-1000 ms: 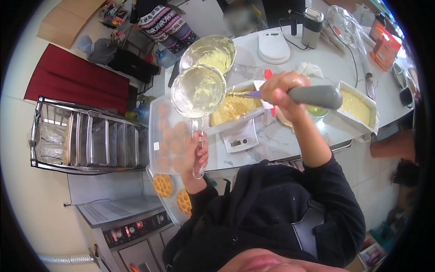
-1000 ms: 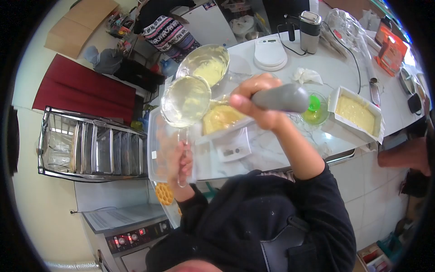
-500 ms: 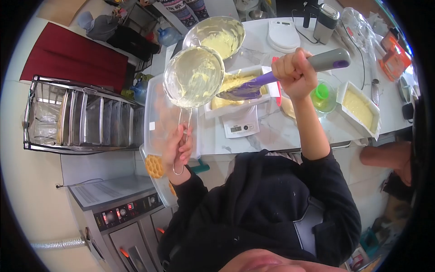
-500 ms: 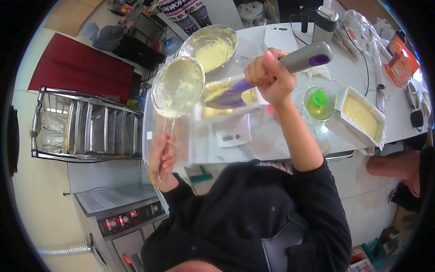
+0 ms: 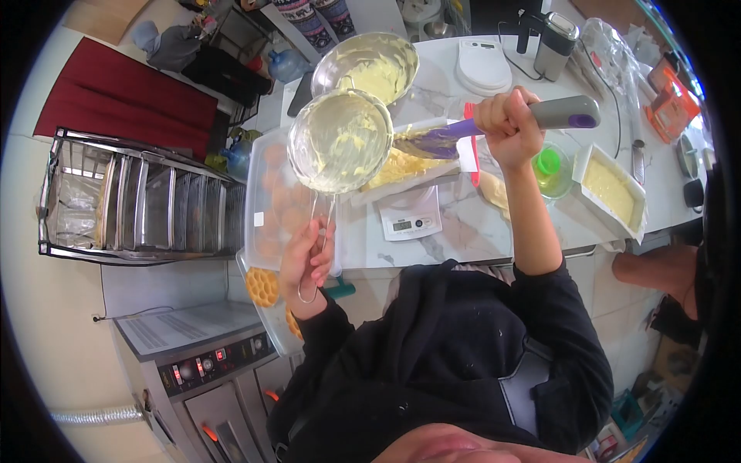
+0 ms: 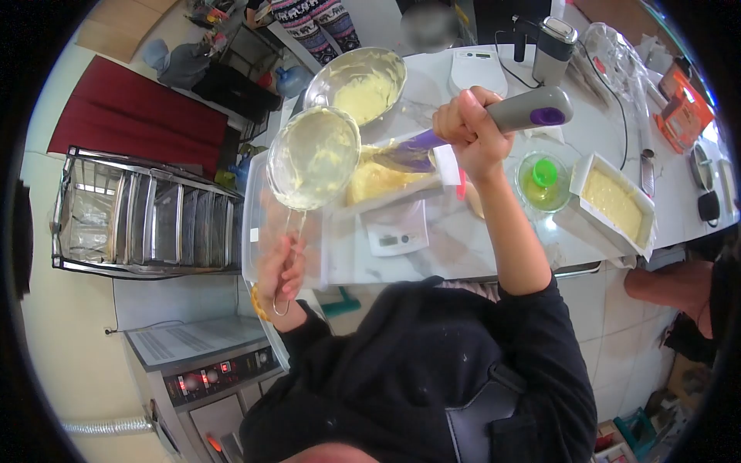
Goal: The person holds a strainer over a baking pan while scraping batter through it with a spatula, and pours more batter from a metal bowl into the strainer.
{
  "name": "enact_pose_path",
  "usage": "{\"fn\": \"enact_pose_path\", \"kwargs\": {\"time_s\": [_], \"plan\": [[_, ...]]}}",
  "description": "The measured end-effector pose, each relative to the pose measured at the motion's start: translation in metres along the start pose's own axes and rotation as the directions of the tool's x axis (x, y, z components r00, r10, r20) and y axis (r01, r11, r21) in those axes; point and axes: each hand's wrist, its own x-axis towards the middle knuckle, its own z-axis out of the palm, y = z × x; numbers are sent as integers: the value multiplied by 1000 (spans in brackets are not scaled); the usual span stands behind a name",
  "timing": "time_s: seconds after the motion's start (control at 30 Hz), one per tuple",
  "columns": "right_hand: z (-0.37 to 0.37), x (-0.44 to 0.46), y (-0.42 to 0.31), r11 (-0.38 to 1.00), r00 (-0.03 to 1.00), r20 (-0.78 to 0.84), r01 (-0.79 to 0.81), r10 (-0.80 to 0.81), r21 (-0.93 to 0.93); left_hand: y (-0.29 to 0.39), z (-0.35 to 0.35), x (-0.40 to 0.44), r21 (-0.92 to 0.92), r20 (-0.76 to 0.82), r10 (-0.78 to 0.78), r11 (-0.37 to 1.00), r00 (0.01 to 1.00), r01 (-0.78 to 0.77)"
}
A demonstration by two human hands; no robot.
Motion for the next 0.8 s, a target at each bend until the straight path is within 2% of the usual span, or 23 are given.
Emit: {"fn": "enact_pose_path", "kwargs": {"time_s": [0.13,0.33,0.53,0.67,0.8], "plan": [[-3,-2,-5,998,998,-34,61,-61,20,2,1,-3,35,-45,5,999,999,-3],[-8,-13,1,984,983,-71,162,-167,-67,5,-6,-6,20,13,-18,1000,1000,18],[-13,-16,17,990,979,-149,139,-139,-9,4,-13,-7,-11,26,-12,1000,1000,12],[-8,-20,34,993,979,-198,66,-45,101,3,-15,-7,-20,42,-17,1000,999,18],[-6,-22,25,988,970,-204,144,-129,60,3,-14,-8,-29,13,-9,1000,1000,10]]}}
